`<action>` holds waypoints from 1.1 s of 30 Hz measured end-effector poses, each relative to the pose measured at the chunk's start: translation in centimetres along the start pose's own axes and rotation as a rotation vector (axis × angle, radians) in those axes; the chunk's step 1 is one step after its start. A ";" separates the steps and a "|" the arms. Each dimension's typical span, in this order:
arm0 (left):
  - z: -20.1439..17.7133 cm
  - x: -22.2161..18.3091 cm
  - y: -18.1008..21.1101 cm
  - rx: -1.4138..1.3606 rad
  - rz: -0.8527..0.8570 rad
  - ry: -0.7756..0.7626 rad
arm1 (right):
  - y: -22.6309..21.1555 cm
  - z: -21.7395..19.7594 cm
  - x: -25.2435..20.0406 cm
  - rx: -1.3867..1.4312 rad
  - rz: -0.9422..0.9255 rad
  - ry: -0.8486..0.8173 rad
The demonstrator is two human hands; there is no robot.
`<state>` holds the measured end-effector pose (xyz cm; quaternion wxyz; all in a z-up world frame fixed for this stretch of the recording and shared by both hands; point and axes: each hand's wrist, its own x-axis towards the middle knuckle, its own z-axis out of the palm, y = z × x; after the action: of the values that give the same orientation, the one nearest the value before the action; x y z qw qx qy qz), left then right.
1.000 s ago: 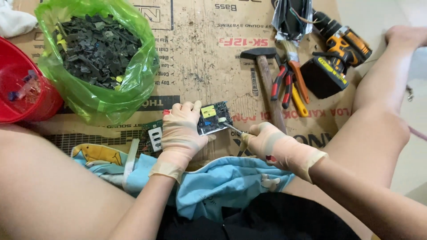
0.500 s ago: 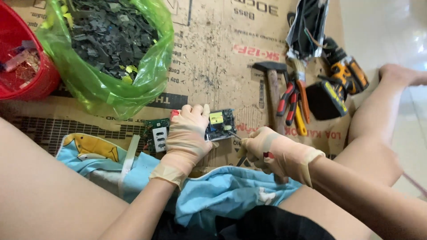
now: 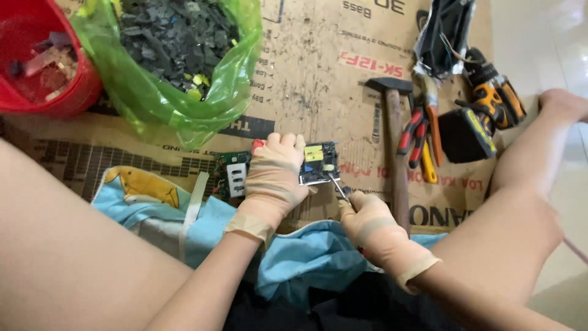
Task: Using a hammer and screwdriver to pry components off a circuit board while sitting on the floor.
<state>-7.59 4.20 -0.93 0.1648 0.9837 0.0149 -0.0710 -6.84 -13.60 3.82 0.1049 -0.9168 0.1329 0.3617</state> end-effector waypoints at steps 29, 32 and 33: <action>-2.2 0.6 1.0 0.067 -0.081 -0.182 | 1.8 2.4 -0.1 -0.014 -0.028 0.071; 0.0 0.0 0.7 0.053 0.008 0.191 | 4.0 4.3 0.5 -0.016 -0.323 0.274; 0.1 0.0 0.8 0.054 0.009 0.192 | 4.4 4.7 0.8 -0.015 -0.324 0.276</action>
<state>-7.57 3.40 -0.81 0.1364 0.9901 0.0244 0.0239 -10.68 -16.49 -0.54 0.1358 -0.9677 -0.0057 0.2122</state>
